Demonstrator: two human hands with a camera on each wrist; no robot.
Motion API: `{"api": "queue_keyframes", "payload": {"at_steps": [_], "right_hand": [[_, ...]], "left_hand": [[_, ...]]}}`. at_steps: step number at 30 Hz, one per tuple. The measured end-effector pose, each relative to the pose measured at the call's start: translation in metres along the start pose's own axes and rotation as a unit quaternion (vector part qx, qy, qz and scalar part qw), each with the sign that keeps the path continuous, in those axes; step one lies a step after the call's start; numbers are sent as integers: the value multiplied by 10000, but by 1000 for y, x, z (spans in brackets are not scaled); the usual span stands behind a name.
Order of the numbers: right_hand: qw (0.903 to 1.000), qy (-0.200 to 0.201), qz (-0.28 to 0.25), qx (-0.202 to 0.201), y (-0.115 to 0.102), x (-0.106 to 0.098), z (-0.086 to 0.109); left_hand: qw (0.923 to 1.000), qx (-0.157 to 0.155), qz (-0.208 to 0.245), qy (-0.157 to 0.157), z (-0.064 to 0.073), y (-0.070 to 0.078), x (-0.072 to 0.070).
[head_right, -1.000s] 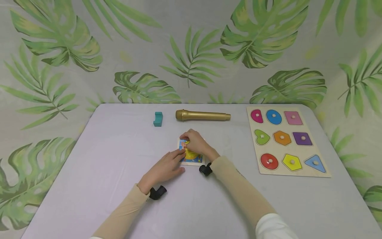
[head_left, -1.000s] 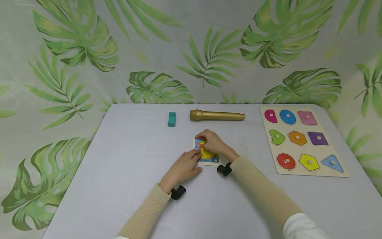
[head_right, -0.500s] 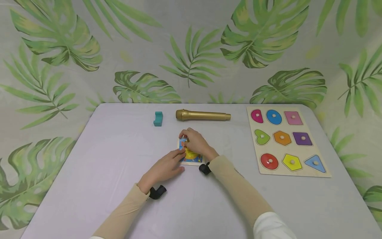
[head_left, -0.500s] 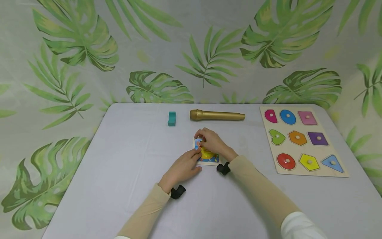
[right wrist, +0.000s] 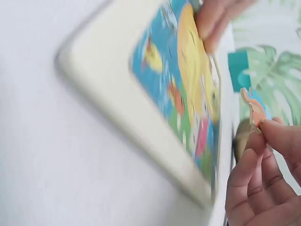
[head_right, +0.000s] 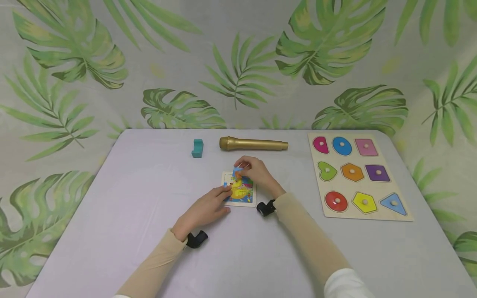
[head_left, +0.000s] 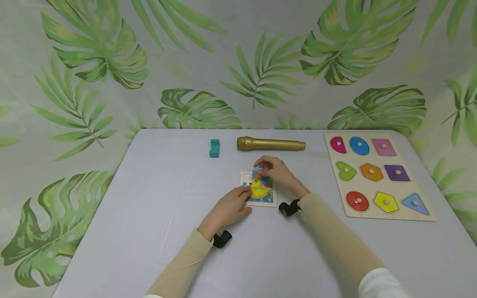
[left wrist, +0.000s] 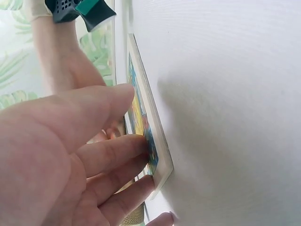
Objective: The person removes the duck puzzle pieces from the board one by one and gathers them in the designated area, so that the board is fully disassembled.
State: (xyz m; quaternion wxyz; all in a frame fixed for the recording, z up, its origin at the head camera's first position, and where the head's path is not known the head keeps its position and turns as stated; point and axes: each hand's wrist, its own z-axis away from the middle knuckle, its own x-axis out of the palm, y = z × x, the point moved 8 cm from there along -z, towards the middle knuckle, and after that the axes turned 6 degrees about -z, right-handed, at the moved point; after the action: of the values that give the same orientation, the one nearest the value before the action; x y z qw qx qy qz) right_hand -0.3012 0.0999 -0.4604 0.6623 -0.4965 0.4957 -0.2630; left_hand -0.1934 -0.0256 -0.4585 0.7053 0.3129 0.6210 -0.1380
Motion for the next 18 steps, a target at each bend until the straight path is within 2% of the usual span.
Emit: {"api": "queue_keyframes", "payload": {"at_steps": [10, 18], "right_hand": [[9958, 334, -390, 761, 31, -55, 23], [9934, 294, -241, 1083, 47, -68, 32]], "left_hand": [[9999, -68, 98, 30, 1, 0, -3], [9999, -82, 149, 16, 2, 0, -3]]}}
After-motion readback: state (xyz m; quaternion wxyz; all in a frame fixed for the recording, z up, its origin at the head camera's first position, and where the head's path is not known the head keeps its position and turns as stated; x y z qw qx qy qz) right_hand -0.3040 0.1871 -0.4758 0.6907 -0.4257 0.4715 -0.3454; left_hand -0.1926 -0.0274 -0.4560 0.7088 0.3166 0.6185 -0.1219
